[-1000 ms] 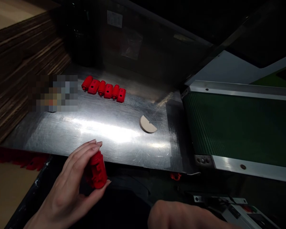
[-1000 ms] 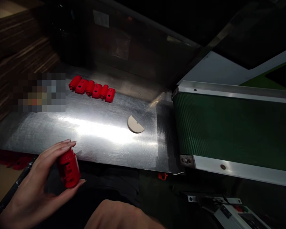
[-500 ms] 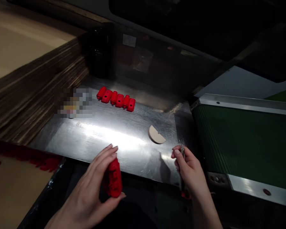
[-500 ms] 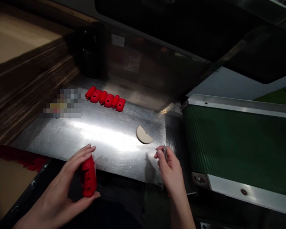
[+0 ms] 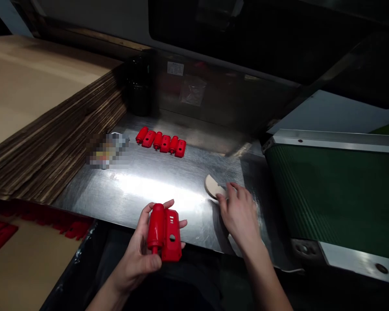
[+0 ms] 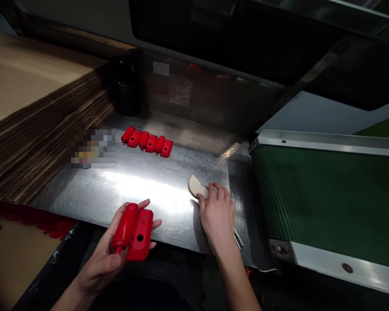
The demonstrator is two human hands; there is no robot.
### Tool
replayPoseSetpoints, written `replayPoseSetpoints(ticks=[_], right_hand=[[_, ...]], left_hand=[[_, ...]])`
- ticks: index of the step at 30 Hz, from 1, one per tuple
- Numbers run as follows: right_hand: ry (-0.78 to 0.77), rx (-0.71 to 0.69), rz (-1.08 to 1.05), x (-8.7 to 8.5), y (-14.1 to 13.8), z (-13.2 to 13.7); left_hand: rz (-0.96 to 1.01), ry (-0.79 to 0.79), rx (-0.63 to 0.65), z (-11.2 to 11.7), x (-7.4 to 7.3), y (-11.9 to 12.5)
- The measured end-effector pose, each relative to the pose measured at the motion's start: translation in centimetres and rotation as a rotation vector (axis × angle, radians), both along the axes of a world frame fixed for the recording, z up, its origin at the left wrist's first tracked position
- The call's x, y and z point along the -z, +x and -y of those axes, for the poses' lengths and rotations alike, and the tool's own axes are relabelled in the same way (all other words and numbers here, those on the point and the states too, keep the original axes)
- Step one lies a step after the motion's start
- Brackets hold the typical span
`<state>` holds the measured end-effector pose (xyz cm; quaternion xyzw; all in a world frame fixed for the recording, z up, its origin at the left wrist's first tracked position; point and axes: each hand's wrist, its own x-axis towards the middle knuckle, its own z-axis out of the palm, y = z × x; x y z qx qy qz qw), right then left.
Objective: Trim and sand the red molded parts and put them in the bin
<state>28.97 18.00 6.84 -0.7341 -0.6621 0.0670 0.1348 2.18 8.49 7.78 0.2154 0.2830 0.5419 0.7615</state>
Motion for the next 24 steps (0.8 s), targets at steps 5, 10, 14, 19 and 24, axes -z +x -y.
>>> replayPoseSetpoints(ticks=[5, 10, 14, 19, 24], right_hand=[[0.009, -0.011, -0.072, 0.2, -1.5, -1.8], [-0.119, -0.02, -0.34, -2.6, -2.7, 2.1], [-0.199, -0.204, -0.731, -4.7, -7.0, 7.2], [-0.138, -0.305, -0.561, -5.3, -10.6, 8.6], [-0.099, -0.4, -0.494, -5.2, -10.8, 7.9]], left_hand=[[0.039, -0.04, -0.048, 0.1, -0.3, -0.3], [-0.02, -0.029, -0.158, -0.1, -0.2, -0.4], [-0.109, -0.03, -0.253, -0.5, 0.1, 0.1], [-0.239, -0.031, -0.296, -0.8, 0.5, 0.4], [-0.273, -0.023, -0.354, -0.8, 0.6, 0.4]])
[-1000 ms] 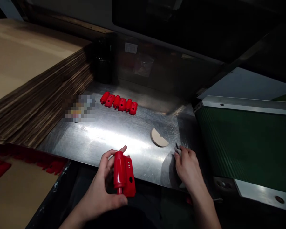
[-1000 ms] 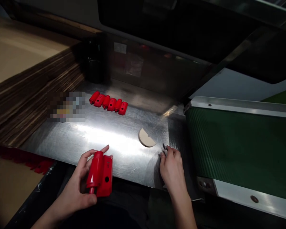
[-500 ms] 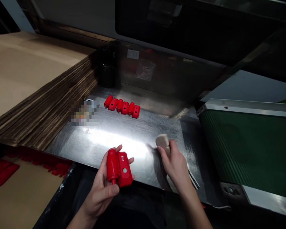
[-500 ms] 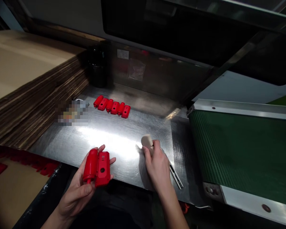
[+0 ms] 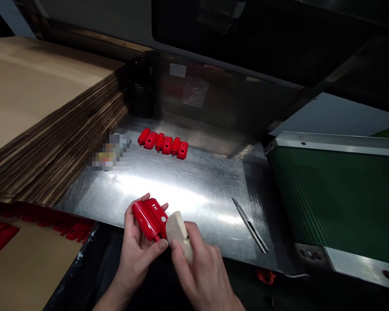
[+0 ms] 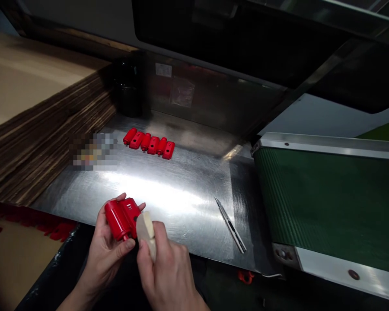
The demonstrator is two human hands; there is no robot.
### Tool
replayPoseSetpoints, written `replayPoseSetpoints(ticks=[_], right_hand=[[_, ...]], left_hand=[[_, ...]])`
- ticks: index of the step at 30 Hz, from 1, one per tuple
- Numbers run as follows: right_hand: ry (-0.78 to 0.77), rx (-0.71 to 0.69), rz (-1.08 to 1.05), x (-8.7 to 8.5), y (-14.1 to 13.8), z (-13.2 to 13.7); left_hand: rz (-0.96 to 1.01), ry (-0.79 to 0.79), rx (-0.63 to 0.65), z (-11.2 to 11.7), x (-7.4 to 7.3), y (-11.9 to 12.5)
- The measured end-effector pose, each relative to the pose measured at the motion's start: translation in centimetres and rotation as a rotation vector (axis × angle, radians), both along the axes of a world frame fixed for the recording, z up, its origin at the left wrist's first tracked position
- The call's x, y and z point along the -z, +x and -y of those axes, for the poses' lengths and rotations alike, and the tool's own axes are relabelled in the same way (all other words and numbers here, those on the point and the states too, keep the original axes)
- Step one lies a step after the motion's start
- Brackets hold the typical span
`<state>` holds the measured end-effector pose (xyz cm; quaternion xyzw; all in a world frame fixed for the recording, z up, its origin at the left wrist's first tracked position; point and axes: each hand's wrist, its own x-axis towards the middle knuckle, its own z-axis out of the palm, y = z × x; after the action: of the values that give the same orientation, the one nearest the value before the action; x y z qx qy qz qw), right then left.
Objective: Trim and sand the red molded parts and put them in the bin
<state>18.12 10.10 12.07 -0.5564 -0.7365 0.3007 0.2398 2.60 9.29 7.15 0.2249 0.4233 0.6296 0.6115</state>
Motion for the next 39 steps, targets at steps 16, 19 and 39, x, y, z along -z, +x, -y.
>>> replayPoseSetpoints(ticks=[16, 19, 39], right_hand=[[0.074, 0.007, 0.051, -0.2, -1.0, -0.7], [0.062, -0.038, 0.047, -0.5, -1.1, -0.7], [0.259, 0.064, 0.017, 2.7, 1.7, -3.7]], left_hand=[[0.101, -0.076, 0.061, -0.2, -0.6, -0.5], [0.118, -0.08, 0.071, -0.2, -0.6, -0.7], [0.314, -0.109, -0.164, -1.4, -1.0, -0.8]])
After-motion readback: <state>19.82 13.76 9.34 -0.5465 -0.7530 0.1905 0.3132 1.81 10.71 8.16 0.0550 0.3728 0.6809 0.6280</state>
